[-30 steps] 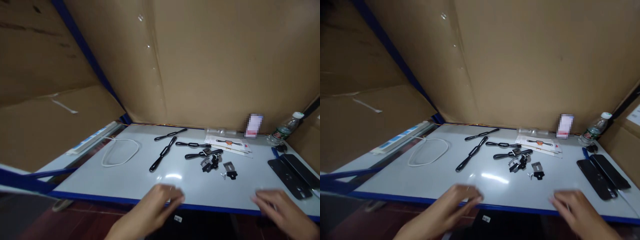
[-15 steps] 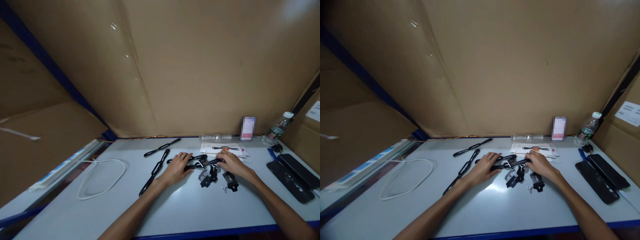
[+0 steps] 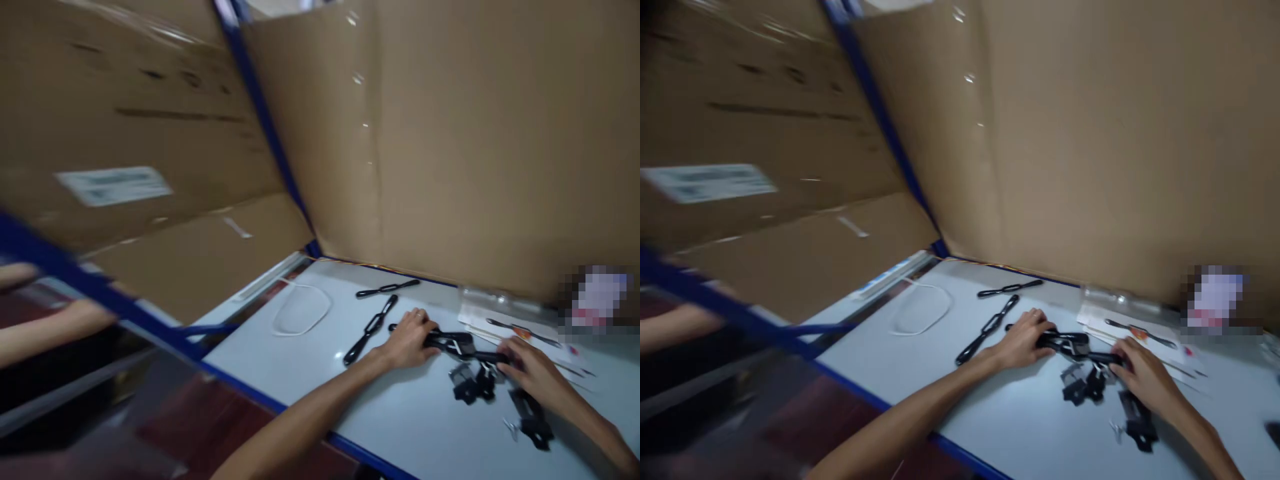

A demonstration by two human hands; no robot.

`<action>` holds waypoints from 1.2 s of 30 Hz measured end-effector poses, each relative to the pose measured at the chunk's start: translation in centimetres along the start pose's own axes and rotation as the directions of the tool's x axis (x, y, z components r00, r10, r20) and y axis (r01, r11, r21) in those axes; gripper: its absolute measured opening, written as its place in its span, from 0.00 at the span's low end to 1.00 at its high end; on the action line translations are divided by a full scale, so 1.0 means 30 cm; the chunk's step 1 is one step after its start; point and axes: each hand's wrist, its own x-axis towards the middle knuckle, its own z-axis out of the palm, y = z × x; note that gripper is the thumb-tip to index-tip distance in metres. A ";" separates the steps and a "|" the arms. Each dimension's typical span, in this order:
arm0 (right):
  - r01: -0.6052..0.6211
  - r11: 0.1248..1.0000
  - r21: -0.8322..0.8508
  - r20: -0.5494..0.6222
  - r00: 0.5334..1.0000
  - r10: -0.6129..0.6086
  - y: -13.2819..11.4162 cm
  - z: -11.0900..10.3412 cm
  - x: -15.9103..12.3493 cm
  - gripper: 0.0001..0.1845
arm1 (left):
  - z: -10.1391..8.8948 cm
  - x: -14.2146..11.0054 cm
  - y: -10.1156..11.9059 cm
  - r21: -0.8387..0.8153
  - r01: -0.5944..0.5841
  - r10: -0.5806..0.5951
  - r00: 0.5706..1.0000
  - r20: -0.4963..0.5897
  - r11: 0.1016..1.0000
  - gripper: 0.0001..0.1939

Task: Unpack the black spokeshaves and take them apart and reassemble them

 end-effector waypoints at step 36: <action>0.029 0.902 0.430 0.192 0.974 -0.123 -0.281 -0.136 -0.439 0.13 | -0.238 -0.441 0.234 -0.737 -0.148 0.411 0.892 0.188 0.659 0.11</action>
